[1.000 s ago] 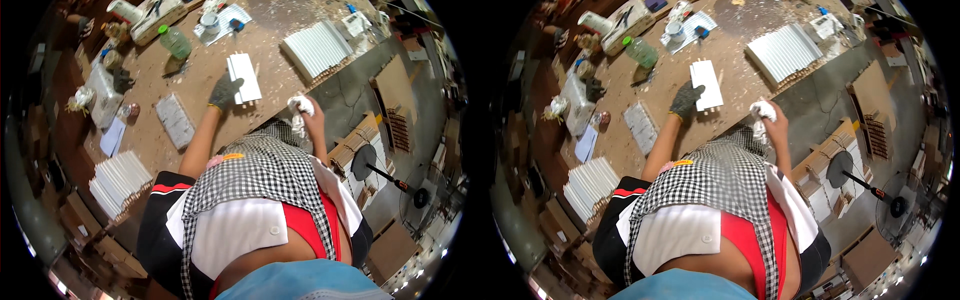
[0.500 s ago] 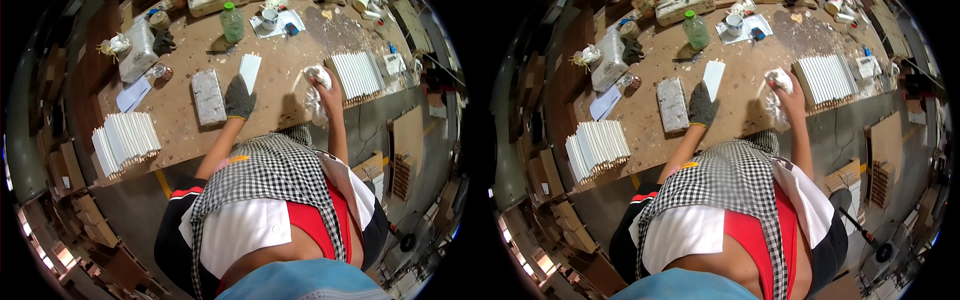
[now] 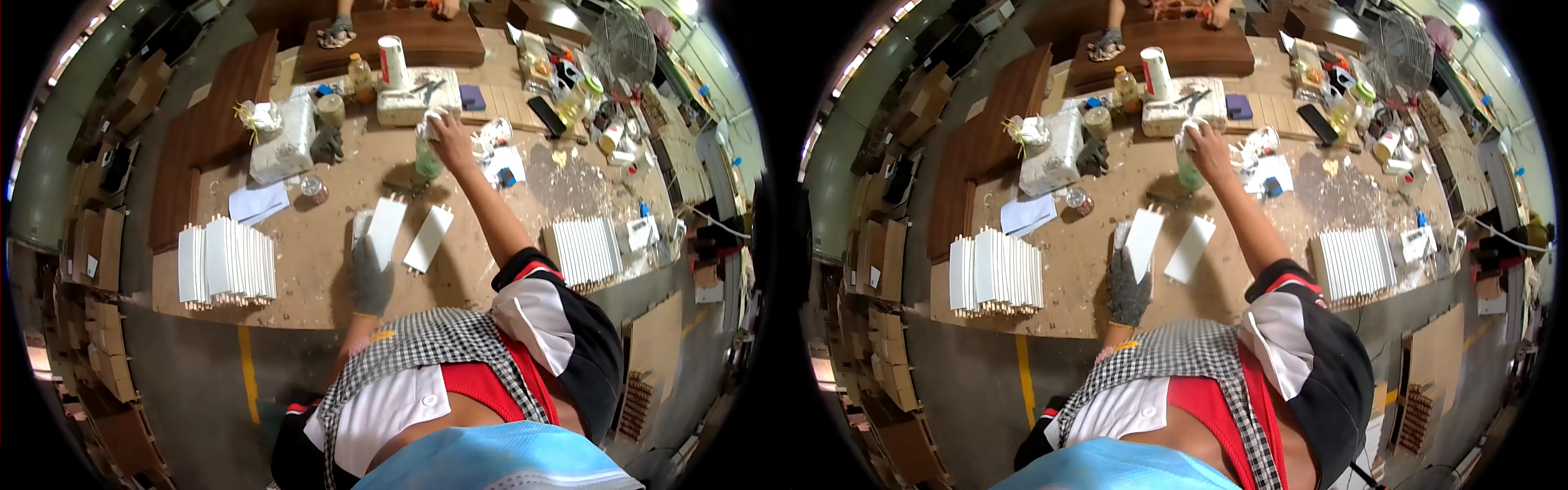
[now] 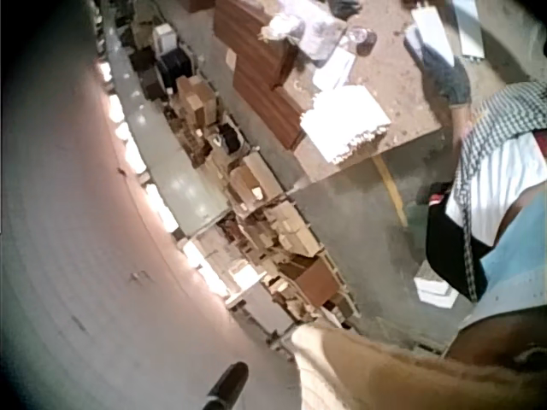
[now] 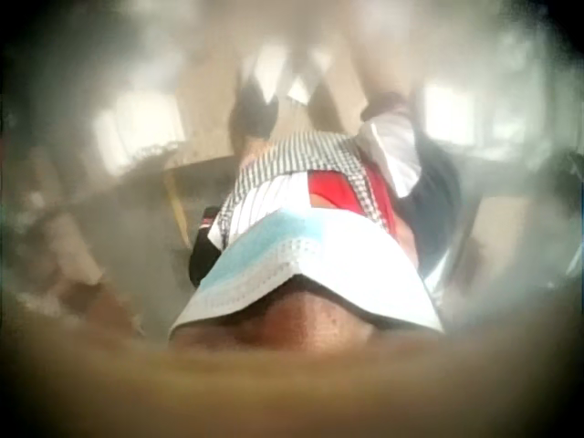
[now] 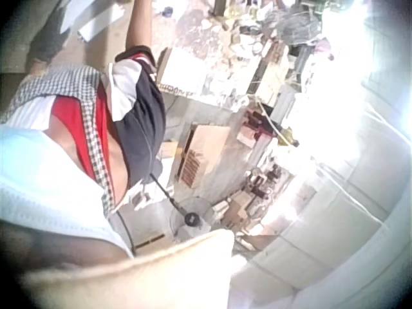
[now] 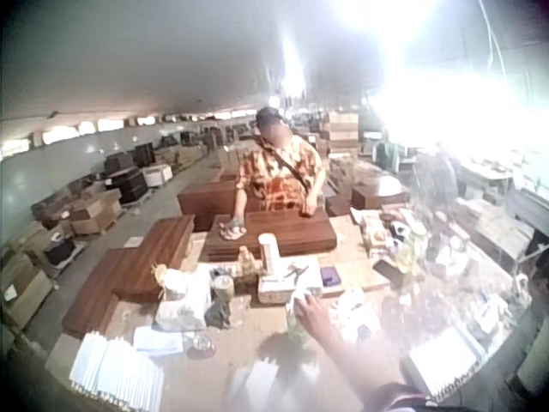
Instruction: The person wipes white slats with a cloth, sands the edges with a blue abrasive block, and uses a metal scraper to clean the surfaces at a workbench.
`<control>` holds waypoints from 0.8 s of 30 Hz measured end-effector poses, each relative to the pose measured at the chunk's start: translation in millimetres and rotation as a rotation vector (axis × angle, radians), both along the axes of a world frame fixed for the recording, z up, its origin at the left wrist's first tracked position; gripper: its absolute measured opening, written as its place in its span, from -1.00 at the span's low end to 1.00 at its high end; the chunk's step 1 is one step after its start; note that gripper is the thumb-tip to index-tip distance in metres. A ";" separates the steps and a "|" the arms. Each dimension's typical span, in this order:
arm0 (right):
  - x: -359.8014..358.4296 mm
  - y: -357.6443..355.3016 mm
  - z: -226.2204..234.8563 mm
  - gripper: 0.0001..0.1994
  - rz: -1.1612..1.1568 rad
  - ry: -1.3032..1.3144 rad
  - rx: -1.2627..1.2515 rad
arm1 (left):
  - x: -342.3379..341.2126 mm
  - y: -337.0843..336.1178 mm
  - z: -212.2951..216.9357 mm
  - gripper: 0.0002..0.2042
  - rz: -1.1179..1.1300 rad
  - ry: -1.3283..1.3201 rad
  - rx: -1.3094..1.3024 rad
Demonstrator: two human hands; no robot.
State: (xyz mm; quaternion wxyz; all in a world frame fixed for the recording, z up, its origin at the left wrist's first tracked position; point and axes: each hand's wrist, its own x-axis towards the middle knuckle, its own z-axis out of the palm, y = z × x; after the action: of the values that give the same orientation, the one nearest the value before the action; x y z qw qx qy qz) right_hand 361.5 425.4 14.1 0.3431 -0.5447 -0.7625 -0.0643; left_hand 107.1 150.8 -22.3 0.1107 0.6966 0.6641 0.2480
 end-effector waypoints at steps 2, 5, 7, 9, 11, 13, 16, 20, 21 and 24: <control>-7.4 0.3 8.5 -0.41 -0.001 0.072 -0.063 | -16.0 -3.4 -13.3 -0.16 0.071 0.053 -0.017; 2.9 14.3 8.2 -0.47 0.113 0.114 -0.028 | -21.6 -2.9 -25.8 -0.12 0.094 0.119 -0.041; 2.0 12.9 16.7 -0.52 0.144 0.197 -0.018 | -28.8 -7.8 -24.0 -0.10 0.082 0.138 -0.023; 11.3 -3.5 30.4 -0.55 -0.024 0.428 0.019 | -32.6 -14.2 -14.3 -0.07 0.052 0.078 0.002; 42.2 -17.1 40.3 -0.64 -0.054 0.900 0.071 | -32.8 -21.4 -15.0 -0.07 0.080 -0.078 -0.045; 72.5 -23.3 30.5 -0.71 -0.143 1.432 0.023 | -35.3 -29.1 -30.2 -0.10 0.102 -0.351 -0.091; 58.4 -42.3 14.3 -0.71 0.085 2.038 -0.553 | -32.3 -33.5 -38.3 -0.14 0.158 -0.249 -0.025; 34.2 -47.4 -7.8 -0.70 0.153 2.230 -0.775 | -31.8 -23.8 -32.7 -0.13 0.110 -0.309 0.022; 32.6 -44.6 -11.2 -0.70 0.135 2.244 -0.773 | -30.0 -23.7 -26.8 -0.11 0.160 -0.428 -0.089; 32.1 -24.4 -14.1 -0.70 0.015 2.124 -0.670 | -25.9 -33.6 -38.8 -0.12 0.234 -0.452 -0.128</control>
State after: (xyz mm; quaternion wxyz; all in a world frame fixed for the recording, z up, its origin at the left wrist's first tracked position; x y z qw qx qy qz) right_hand 393.6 401.0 0.0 0.6574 -0.3832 -0.0637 0.6457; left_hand 81.1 117.2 -61.1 0.2709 0.5335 0.7128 0.3659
